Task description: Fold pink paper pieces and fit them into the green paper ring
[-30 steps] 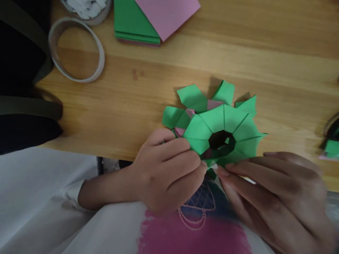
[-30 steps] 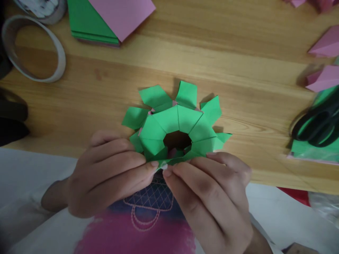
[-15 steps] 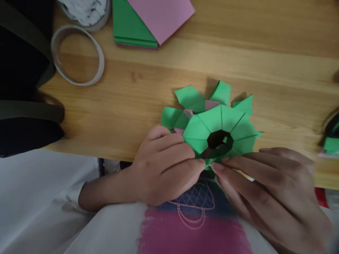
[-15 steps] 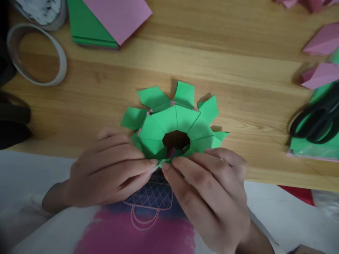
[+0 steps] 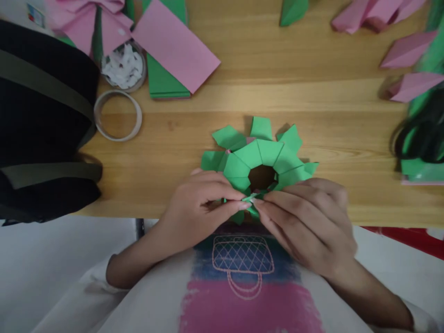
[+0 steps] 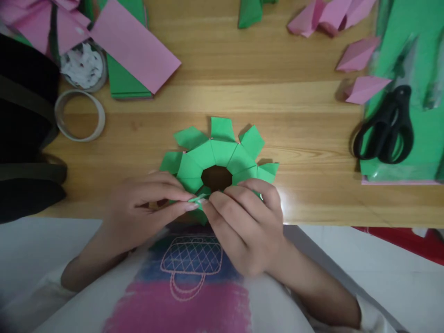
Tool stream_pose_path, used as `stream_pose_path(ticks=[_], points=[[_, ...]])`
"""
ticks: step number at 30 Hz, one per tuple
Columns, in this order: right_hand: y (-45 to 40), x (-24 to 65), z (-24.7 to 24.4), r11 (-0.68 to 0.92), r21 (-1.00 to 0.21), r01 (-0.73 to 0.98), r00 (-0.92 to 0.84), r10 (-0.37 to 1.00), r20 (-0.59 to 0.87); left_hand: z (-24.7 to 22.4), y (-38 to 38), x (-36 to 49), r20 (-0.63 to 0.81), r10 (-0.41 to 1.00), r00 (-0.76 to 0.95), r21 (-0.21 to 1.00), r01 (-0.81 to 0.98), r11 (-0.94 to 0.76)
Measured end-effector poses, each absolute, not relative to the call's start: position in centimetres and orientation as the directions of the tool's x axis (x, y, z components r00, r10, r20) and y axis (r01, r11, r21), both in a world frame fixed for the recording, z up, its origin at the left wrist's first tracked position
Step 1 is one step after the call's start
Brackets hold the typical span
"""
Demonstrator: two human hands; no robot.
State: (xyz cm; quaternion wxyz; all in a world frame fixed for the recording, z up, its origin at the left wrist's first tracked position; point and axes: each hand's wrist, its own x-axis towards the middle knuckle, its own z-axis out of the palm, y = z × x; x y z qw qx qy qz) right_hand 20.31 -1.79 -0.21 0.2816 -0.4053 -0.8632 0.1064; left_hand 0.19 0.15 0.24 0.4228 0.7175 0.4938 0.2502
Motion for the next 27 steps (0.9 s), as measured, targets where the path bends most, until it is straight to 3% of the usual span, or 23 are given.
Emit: stream_pose_path(ticks=[4,9,11,14,16,19,27], points=[[-2.9,20.3,-1.3,0.700,-0.426,0.573,-0.532,0.713,0.456,0.0,0.2,0.1,-0.118,0.951,0.287,0.901,0.433,-0.018],[-2.7,21.7,0.4,0.533,-0.725,0.437,-0.445,0.828,0.341,-0.2,0.1,-0.1,-0.093,0.965,0.245,0.896,0.444,-0.027],[-0.7,21.7,1.8,0.473,-0.758,0.449,-0.384,0.868,0.314,-0.5,-0.1,0.0,-0.057,0.967,0.249,0.891,0.451,-0.063],[4.7,19.1,3.2,0.499,-0.730,0.466,-0.407,0.854,0.324,-1.1,-0.2,0.1,-0.036,0.967,0.254,0.889,0.450,-0.085],[9.2,15.5,3.6,0.487,-0.711,0.507,-0.484,0.843,0.232,-1.4,-0.2,0.3,-0.034,0.970,0.241,0.888,0.453,-0.082],[15.2,9.1,3.0,0.534,-0.518,0.669,-0.607,0.794,0.035,-1.6,-0.2,0.5,-0.066,0.973,0.222,0.874,0.483,-0.051],[21.0,-0.5,0.9,0.637,-0.279,0.718,-0.688,0.711,-0.146,-1.8,-0.3,0.9,-0.143,0.961,0.236,0.862,0.507,0.004]])
